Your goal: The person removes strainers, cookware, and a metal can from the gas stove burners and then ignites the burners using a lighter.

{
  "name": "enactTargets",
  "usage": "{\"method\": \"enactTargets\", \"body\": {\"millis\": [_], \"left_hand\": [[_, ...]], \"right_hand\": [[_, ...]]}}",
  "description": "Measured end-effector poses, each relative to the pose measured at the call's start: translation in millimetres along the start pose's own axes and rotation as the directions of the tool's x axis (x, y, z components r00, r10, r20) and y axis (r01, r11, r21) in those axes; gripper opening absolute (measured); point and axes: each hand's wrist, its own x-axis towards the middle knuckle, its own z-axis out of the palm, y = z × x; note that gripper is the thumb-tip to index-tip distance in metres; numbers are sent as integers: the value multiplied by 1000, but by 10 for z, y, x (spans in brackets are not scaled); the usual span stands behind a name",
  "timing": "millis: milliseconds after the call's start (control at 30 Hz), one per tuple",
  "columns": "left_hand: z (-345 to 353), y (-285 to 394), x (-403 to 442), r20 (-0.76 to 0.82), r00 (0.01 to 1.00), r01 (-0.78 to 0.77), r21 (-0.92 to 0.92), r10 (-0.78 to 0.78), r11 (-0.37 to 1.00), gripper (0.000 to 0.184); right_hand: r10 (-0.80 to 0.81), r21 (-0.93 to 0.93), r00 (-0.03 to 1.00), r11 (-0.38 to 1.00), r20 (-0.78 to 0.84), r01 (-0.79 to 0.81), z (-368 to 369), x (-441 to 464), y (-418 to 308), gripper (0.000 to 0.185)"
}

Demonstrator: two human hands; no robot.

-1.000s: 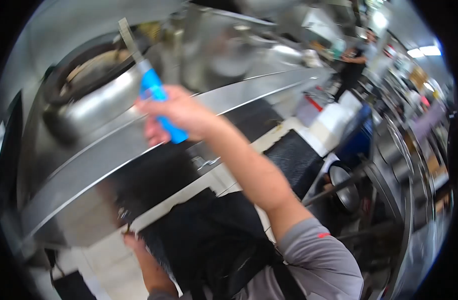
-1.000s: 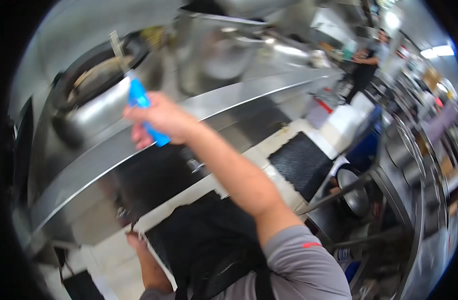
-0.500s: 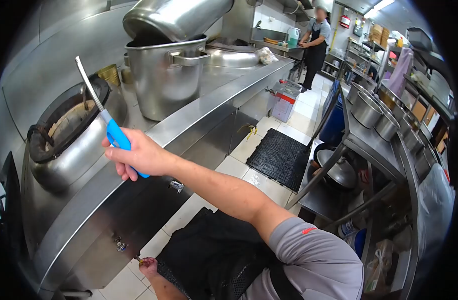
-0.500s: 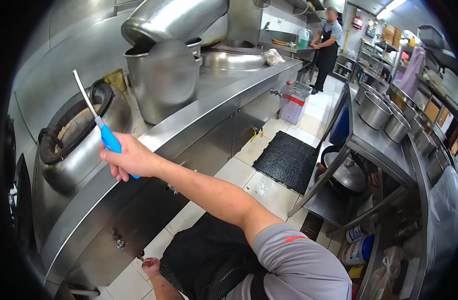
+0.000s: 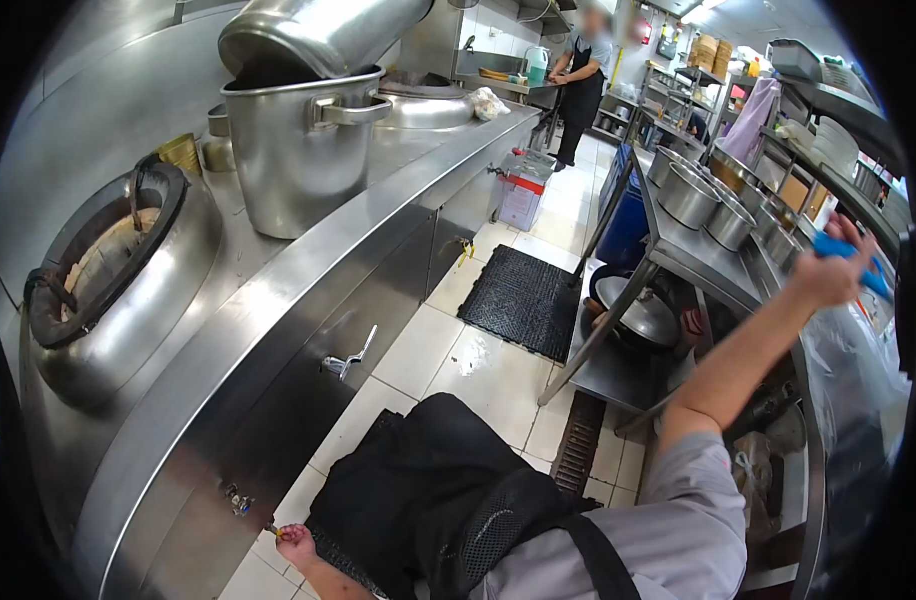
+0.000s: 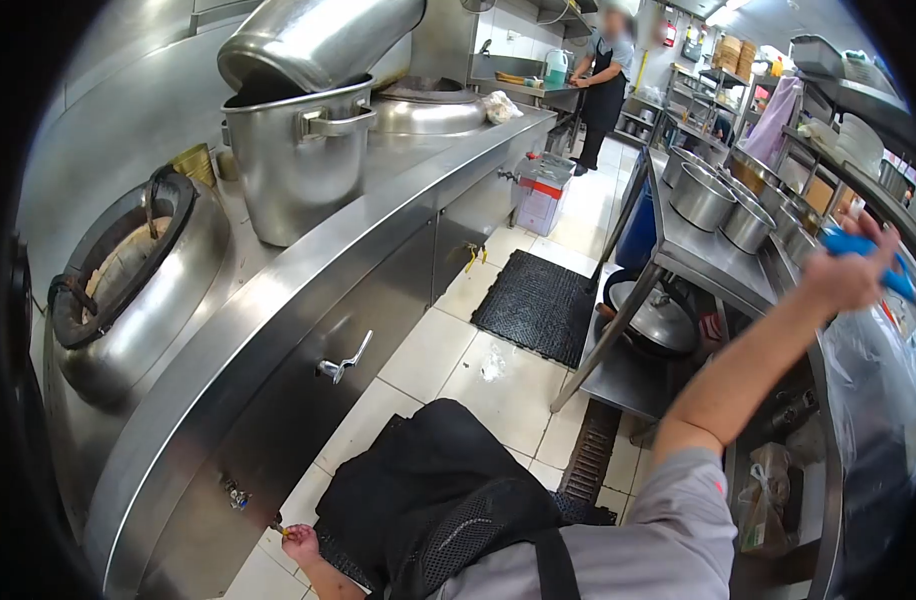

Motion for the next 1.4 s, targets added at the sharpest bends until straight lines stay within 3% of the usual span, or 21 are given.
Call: {"method": "enactTargets", "body": {"millis": [33, 100, 200, 300, 367, 433, 467, 567, 633, 733, 767, 800, 867, 933, 967, 1000, 1067, 1167, 1267, 1333, 1400], "left_hand": [[-9, 5, 7, 44, 999, 5, -8, -5, 1000, 25], [-49, -2, 24, 109, 994, 6, -20, -4, 1000, 26], [-81, -12, 30, 117, 993, -19, -2, 19, 1000, 26], [-84, 8, 19, 123, 992, -7, 1, 7, 1000, 25], [-88, -5, 30, 120, 993, 3, -6, -3, 1000, 25], [-91, -6, 28, 93, 996, -5, -25, 7, 1000, 26], [-104, 10, 20, 94, 996, -9, -26, 11, 1000, 26], [-88, -17, 22, 89, 996, -22, 0, 21, 1000, 26], [-100, 7, -19, 84, 996, -35, 29, 32, 999, 26], [-49, 28, -57, 27, 999, -42, 83, 40, 996, 26], [-30, 26, -69, -2, 999, -39, 108, 40, 993, 31], [-7, 11, -94, 3, 999, -46, 104, 45, 994, 31], [99, -41, -278, -187, 978, -60, 189, 96, 980, 36], [53, 29, -359, -168, 980, -52, 284, 103, 957, 37], [42, 56, -404, -149, 984, -33, 379, 96, 925, 39], [25, 65, -452, -149, 983, -40, 377, 103, 925, 39], [25, 90, -588, -67, 949, -241, 478, 309, 845, 37], [60, 143, -791, -6, 899, -353, 585, 439, 730, 32], [235, 59, -1047, 7, 819, -446, 638, 574, 628, 33], [298, -53, -1121, 105, 754, -558, 623, 648, 548, 33], [361, -108, -1270, 192, 691, -635, 622, 697, 458, 22]], "right_hand": [[358, 407, 933, 857, -31, -315, -218, 396, 108, 33], [251, 429, 966, 867, 62, -252, -706, 960, 522, 34], [211, 469, 973, 853, 93, -229, -621, 1005, 426, 35], [228, 521, 966, 814, 121, -257, -289, 604, 225, 35], [110, 330, 980, 930, 163, -160, 47, 77, 41, 31], [225, 289, 941, 911, 254, -295, 378, -435, -140, 27], [448, 432, 825, 705, 343, -563, 504, -626, -187, 26], [419, 329, 709, 673, 567, -662, 912, -1527, -517, 26], [409, 187, 526, 629, 746, -755, 1019, -2058, -761, 30], [214, -6, 136, 556, 967, -831, 1034, -2717, -1334, 26], [60, -33, -3, 510, 998, -860, 1040, -2833, -1556, 25], [-105, -5, -76, 553, 992, -833, 1060, -2922, -1759, 27], [-316, 58, -93, 437, 944, -897, 1122, -3169, -2127, 28], [-447, 45, -136, 373, 884, -927, 1217, -3267, -2425, 29], [-469, -113, -261, 321, 844, -940, 1281, -3237, -2577, 31], [-489, -169, -285, 269, 824, -948, 1357, -3246, -2697, 31], [-529, -235, -318, 220, 787, -947, 1561, -3210, -2888, 31], [-526, -161, -179, 81, 832, -984, 1876, -3272, -3141, 26], [-449, -183, -159, -11, 879, -983, 2144, -3488, -3353, 23], [-376, -259, -230, -27, 898, -966, 2297, -3811, -3411, 30], [-345, -347, -283, -138, 895, -928, 2338, -4118, -3454, 33]]}}
